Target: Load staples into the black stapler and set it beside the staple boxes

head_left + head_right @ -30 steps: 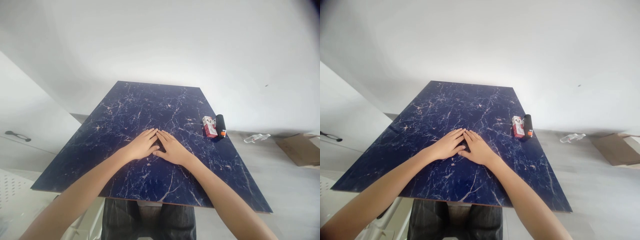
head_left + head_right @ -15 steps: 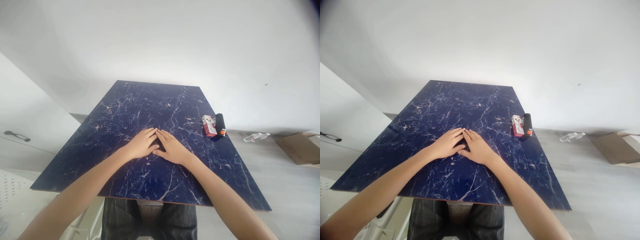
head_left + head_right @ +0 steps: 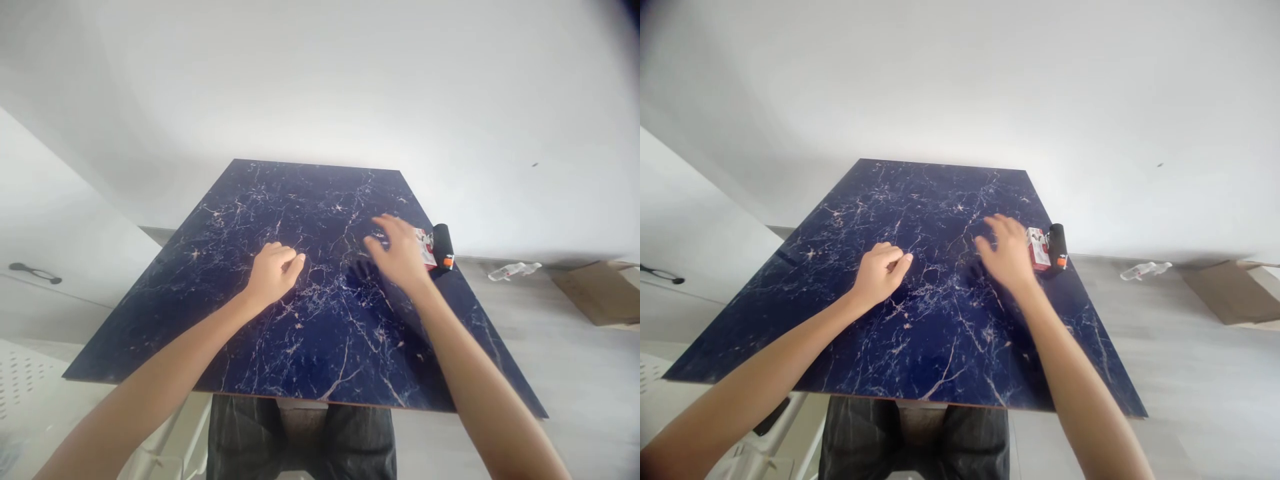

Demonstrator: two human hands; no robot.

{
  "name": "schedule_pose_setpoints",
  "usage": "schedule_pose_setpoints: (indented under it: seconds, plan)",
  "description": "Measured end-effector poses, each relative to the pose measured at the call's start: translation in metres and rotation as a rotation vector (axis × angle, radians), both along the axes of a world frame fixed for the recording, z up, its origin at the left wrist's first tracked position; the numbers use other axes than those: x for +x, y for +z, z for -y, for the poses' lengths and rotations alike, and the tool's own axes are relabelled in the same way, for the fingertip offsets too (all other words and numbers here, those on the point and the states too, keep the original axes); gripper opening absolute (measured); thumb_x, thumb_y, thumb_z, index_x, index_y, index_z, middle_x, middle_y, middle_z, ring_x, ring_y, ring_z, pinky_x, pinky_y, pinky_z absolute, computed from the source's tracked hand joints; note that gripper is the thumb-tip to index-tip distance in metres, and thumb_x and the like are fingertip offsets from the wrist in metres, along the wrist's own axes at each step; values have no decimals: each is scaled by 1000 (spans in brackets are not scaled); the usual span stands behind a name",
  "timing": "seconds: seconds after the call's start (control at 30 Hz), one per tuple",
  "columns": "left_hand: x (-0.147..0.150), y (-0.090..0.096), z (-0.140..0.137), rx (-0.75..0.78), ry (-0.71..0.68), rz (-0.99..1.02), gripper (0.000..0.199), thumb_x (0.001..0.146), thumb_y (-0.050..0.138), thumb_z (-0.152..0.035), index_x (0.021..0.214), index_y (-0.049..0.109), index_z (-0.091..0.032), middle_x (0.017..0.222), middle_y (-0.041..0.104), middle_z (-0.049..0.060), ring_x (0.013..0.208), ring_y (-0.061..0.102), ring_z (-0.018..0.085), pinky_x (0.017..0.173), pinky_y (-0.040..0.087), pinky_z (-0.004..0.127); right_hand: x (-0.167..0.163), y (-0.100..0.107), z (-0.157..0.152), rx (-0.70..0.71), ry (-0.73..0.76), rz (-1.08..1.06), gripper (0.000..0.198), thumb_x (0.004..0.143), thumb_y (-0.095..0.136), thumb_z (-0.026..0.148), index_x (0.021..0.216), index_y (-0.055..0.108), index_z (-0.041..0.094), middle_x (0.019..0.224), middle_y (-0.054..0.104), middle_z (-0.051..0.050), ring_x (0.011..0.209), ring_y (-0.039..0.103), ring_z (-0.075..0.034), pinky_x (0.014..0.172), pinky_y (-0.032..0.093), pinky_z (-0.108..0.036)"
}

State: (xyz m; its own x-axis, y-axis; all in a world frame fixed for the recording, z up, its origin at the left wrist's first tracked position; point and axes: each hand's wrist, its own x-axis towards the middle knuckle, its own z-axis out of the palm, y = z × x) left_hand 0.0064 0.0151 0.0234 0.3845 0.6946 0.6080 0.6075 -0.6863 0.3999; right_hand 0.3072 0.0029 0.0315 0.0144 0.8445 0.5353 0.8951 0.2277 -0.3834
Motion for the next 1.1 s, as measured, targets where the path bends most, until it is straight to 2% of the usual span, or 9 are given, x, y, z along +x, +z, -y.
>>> schedule_pose_setpoints:
  seconds: [0.1, 0.2, 0.27, 0.33, 0.43, 0.57, 0.7, 0.8, 1.1]
  plan:
    - [2, -4, 1, -22, -34, -50, 45, 104, 51, -31, 61, 40, -21, 56, 47, -3, 60, 44, 15, 71, 38, 34, 54, 15, -7, -6, -343, -82, 49, 93, 59, 36, 138, 64, 18, 142, 65, -19, 139, 53, -38, 118, 37, -60]
    - [3, -6, 2, -71, -104, -68, 26, 103, 52, -28, 80, 62, -22, 67, 62, -3, 66, 53, 16, 76, 40, 35, 101, 17, -3, -232, -611, -130, 60, 93, 59, 41, 149, 55, 19, 150, 57, -22, 142, 48, -38, 118, 35, -53]
    - [3, -7, 2, -94, -123, -76, 21, 103, 53, -26, 88, 67, -22, 72, 68, -2, 69, 57, 17, 79, 41, 37, 122, 12, 0, -347, -650, -161, 66, 93, 59, 45, 150, 52, 12, 143, 61, -28, 136, 54, -39, 112, 41, -51]
    - [3, -8, 2, -104, -126, -89, 21, 103, 52, -25, 90, 69, -22, 75, 71, -1, 71, 58, 18, 80, 41, 38, 135, 4, 2, -455, -646, -191, 67, 92, 62, 49, 145, 57, 8, 126, 69, -29, 116, 66, -38, 97, 49, -48]
    - [3, -9, 2, -115, -124, -98, 20, 103, 53, -26, 93, 70, -23, 76, 73, -1, 73, 60, 18, 82, 42, 39, 144, -5, 2, -580, -615, -209, 51, 91, 62, 53, 120, 71, 11, 100, 75, -22, 87, 70, -31, 77, 51, -42]
    - [2, -9, 0, -127, -118, -105, 19, 103, 53, -27, 98, 71, -23, 77, 73, -1, 74, 62, 19, 83, 43, 40, 144, -4, -3, -621, -589, -153, 34, 88, 62, 50, 88, 74, 18, 88, 73, -18, 81, 67, -28, 72, 47, -39]
    - [-1, -9, -4, -111, -94, -102, 19, 103, 54, -26, 100, 72, -23, 78, 74, 0, 74, 62, 19, 85, 44, 40, 128, 2, -12, -638, -539, -104, 31, 83, 63, 48, 81, 72, 19, 78, 71, -12, 77, 66, -28, 70, 47, -38]
    - [-2, -9, -6, -89, -74, -86, 16, 102, 56, -25, 99, 72, -23, 78, 73, -1, 74, 62, 19, 84, 45, 40, 98, 5, -23, -649, -456, -90, 34, 80, 64, 52, 80, 73, 19, 77, 71, -10, 76, 67, -27, 68, 46, -36]
    - [-2, -9, -3, 34, -69, -31, 12, 99, 60, -21, 103, 72, -23, 92, 77, 2, 97, 62, 24, 93, 46, 42, -51, 10, -73, -630, -83, -74, 31, 79, 69, 49, 83, 73, 19, 81, 74, -9, 77, 70, -25, 66, 48, -32]
